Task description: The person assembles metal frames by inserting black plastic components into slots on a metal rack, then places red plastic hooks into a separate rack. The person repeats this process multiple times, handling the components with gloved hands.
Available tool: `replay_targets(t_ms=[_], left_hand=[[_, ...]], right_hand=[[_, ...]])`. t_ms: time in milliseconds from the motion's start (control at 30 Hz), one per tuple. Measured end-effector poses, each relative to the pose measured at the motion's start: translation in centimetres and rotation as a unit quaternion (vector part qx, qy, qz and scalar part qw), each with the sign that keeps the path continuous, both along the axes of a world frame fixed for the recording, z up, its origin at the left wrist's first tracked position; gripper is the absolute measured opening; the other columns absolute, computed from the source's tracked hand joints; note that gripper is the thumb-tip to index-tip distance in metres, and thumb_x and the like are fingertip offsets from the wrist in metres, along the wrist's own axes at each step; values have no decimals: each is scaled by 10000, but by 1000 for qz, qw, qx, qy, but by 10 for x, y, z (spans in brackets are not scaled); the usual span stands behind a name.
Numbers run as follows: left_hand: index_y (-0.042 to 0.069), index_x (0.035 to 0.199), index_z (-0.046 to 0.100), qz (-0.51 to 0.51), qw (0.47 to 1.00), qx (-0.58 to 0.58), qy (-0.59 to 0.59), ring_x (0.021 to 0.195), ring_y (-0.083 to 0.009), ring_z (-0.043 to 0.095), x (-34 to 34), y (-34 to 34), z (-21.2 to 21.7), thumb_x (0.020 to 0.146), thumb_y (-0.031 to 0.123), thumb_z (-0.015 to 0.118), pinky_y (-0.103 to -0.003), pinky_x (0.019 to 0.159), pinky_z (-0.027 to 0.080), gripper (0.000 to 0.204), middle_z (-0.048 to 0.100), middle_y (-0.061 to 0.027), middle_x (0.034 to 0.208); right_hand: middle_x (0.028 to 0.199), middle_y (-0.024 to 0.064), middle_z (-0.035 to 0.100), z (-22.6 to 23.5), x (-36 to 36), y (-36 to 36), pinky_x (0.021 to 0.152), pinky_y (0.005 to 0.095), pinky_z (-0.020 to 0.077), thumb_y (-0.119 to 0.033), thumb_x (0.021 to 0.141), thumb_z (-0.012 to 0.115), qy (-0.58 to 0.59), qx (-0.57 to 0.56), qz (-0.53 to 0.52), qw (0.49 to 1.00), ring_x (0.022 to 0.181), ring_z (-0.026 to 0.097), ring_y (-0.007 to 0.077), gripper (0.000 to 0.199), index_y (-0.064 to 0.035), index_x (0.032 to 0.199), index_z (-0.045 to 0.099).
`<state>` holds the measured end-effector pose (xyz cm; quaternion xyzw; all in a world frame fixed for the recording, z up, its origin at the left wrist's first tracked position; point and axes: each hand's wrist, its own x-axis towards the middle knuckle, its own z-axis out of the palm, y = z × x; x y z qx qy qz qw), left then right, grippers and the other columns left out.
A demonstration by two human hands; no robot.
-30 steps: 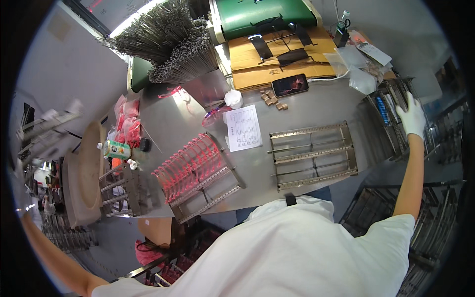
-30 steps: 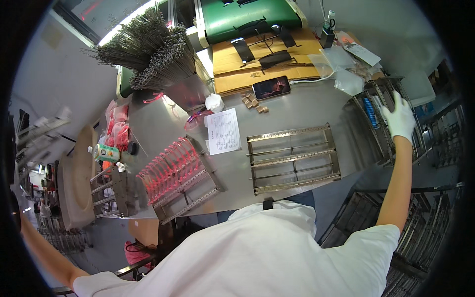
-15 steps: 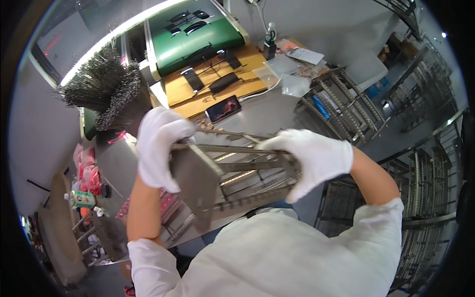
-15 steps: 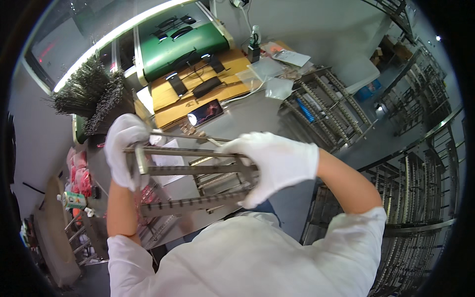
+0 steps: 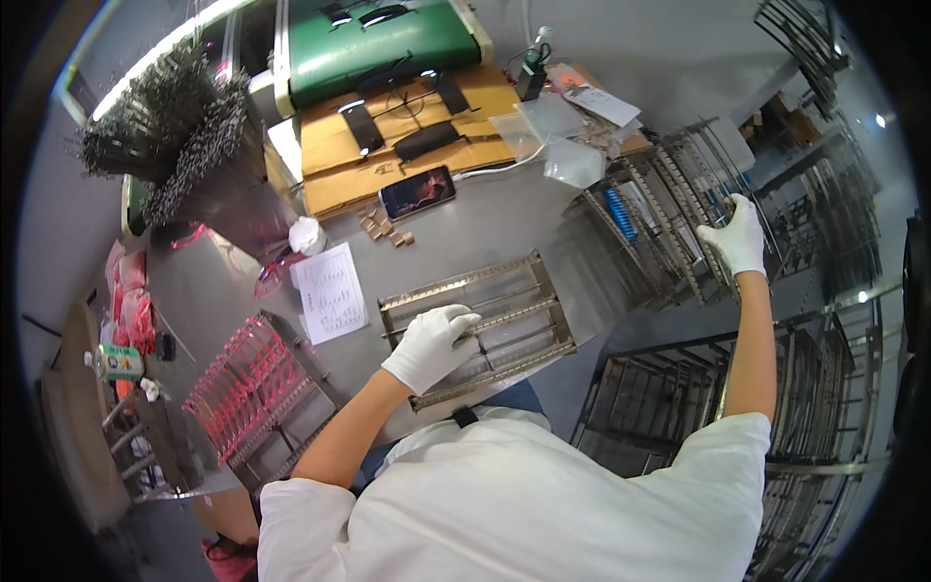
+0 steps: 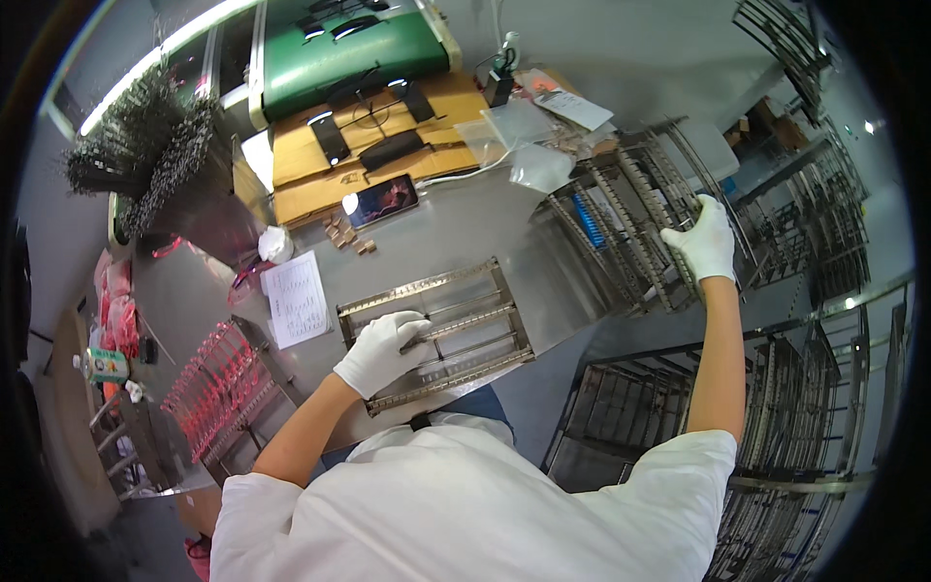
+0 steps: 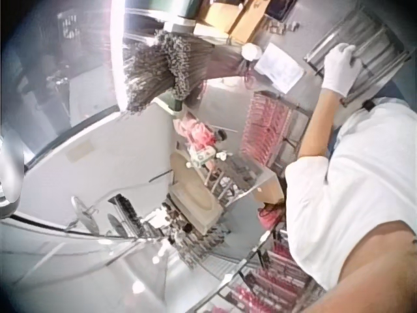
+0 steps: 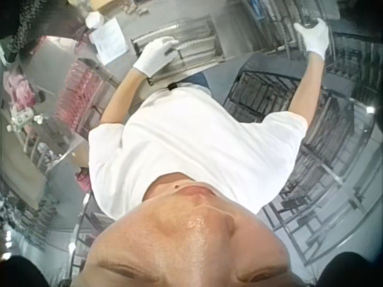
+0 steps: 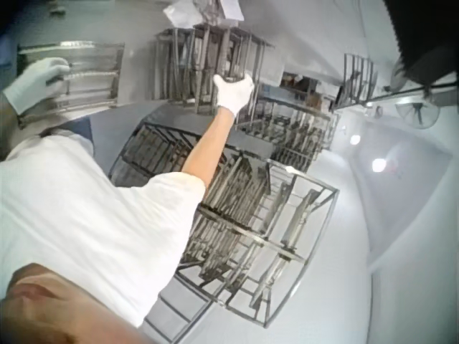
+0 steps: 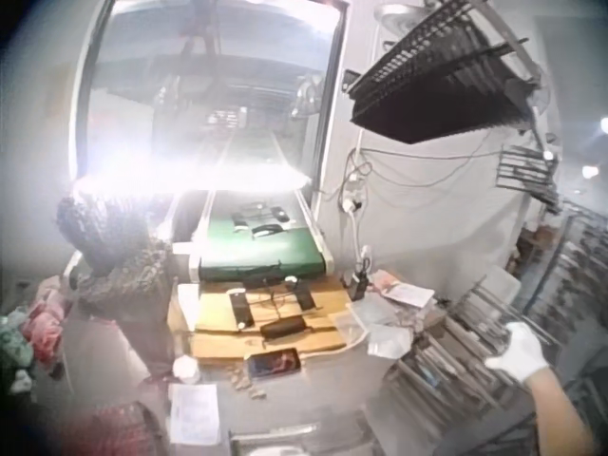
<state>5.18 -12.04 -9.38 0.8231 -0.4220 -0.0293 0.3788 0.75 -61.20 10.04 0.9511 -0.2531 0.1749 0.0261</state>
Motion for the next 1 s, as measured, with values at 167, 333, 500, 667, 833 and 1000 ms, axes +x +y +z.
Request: replay_targets(t_ms=[167,333,500,667,833,1000], left_hand=[[51,1203,664,41,999,17,-25,947,-361,695,-15,14,-16,838,225,764,-454,825,578,417,699,-158,1142],[74,1302,594,102,991,68,-58,787,-307,684,-23,20,-37,877,280,744,-422,690,541,495,689,-114,941],[99,1268,625,126,983,119,-68,732,-234,657,-23,19,-46,951,287,677,-377,664,522,373,653,-51,833],[99,1280,594,115,984,94,-100,696,-195,618,-23,23,-53,870,155,681,-357,628,500,422,613,-18,815],[89,1259,566,135,985,75,-77,672,-177,594,-22,24,-52,860,128,674,-347,592,477,416,572,0,801],[96,1264,568,134,985,83,-70,669,-176,593,-25,23,-56,869,147,669,-343,588,472,411,566,2,792]], right_hand=[[1375,234,573,-21,18,-44,1060,468,479,-350,689,919,79,-30,-7,996,1263,572,397,883,-52,1423,527],[1233,185,658,-13,64,65,980,440,522,-247,817,817,-36,-102,149,983,1146,645,340,614,-106,1375,602],[1113,147,705,-108,211,201,907,418,550,-148,864,734,-7,9,459,888,1044,682,325,416,-110,1273,670],[1209,109,634,-218,378,247,1000,451,455,-24,769,727,81,-252,451,852,1173,605,285,865,-305,1537,446],[1177,143,634,-199,426,292,909,452,537,-70,809,755,298,-152,468,818,1121,646,332,583,-233,1336,566],[1082,157,617,-194,431,284,855,436,557,1,817,689,112,-173,455,866,1015,642,351,453,-201,1215,613]])
